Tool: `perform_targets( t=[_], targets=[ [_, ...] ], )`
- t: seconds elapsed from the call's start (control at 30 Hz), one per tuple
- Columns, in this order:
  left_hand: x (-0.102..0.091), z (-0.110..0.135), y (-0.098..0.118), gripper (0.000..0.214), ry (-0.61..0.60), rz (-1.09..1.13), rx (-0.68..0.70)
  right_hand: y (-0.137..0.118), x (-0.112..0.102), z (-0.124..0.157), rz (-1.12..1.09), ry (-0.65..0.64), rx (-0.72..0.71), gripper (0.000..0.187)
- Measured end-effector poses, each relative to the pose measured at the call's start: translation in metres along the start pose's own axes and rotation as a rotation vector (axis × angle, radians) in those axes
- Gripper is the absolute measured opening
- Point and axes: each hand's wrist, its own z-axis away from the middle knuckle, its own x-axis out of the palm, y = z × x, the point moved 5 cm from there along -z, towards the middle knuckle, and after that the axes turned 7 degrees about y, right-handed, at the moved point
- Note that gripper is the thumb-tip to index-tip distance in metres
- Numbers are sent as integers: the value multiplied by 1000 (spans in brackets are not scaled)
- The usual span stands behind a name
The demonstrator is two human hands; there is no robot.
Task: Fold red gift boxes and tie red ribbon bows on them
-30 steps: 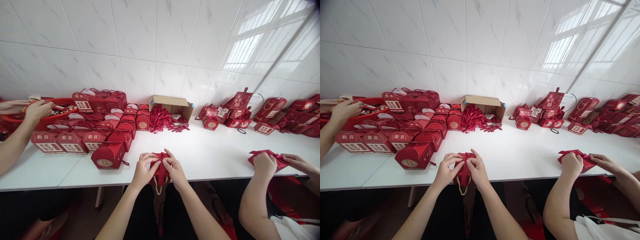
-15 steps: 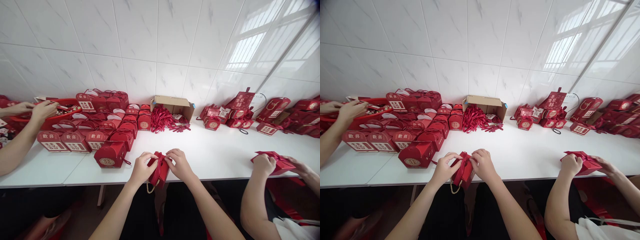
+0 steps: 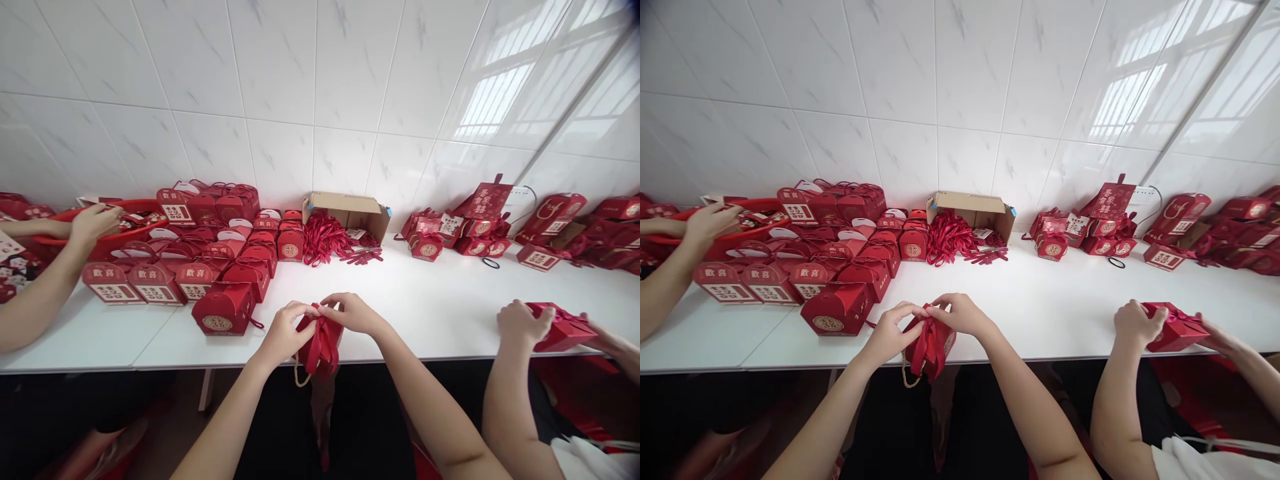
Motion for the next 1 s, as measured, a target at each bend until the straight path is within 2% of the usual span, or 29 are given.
perform_targets(
  t=[0.07,0.17,0.23,0.3,0.43,0.57,0.7,0.83,1.0],
  targets=[
    [-1,-1,0,16,-24,-18,2,3,4,-4,-60,-37,18,18],
    [-1,-1,-1,14,-45,-33,-10,6,4,0,-147,-26,47,10],
    [-1,-1,-1,12,-50,-36,-9,3,0,6,-179,-1,-14,9],
    [-1,-2,0,10,-53,-36,-6,-4,-3,13,-161,24,-159,9],
    [-2,-3,-2,13,-62,-28,-4,-11,-1,29,1,-4,-429,34],
    [-2,-4,-8,17,-76,-12,0,-7,8,38,164,-9,-551,51],
    [-2,-6,-12,21,-104,-25,-23,-5,15,40,297,17,-579,52],
    [-2,-8,-6,24,-139,-60,-8,-5,20,41,366,18,-619,48],
    [-7,-13,4,25,-108,-148,89,-3,21,42,271,17,-602,44]
  ],
)
